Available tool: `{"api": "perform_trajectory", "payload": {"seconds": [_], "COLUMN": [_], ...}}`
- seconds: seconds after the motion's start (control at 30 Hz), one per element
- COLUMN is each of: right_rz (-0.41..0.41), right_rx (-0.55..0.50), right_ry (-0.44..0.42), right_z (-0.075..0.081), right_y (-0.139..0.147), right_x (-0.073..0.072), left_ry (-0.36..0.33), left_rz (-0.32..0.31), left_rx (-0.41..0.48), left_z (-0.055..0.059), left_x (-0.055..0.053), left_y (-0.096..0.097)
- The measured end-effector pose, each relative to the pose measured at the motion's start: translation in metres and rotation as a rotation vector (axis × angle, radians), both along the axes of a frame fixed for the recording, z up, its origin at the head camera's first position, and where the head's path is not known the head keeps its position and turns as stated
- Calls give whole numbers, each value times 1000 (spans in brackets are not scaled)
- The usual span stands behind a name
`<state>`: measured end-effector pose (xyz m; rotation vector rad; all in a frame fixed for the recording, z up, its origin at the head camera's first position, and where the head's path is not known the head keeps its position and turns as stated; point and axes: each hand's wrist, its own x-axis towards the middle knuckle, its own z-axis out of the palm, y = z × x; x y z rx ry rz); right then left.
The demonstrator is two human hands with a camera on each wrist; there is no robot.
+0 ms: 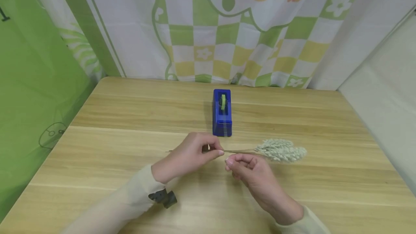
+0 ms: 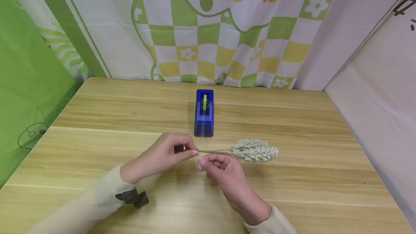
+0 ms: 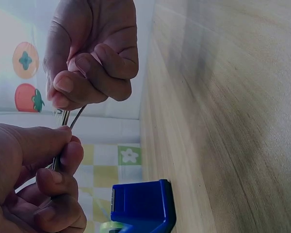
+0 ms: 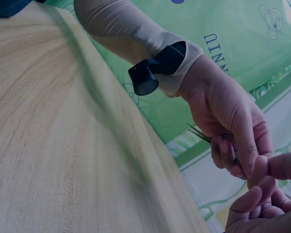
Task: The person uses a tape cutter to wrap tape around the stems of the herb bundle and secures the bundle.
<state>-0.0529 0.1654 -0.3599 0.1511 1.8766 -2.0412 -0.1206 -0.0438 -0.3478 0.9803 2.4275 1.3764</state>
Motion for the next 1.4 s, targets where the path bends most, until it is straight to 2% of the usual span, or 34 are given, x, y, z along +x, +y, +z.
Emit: {"api": "perform_trajectory", "payload": {"seconds": [0.47, 1.07, 1.4], "right_rz": [-48, -107, -143], "right_rx": [23, 104, 95], "right_ry": [25, 13, 5], "right_z": [-2, -14, -20], "right_y": [-2, -9, -11], "right_x": [1, -6, -9], "left_ry": [8, 8, 21], "left_rz": [10, 16, 19], "left_rx": [13, 36, 47], "left_z": [5, 0, -1], "left_x": [3, 3, 4], "left_y": [0, 0, 2]}}
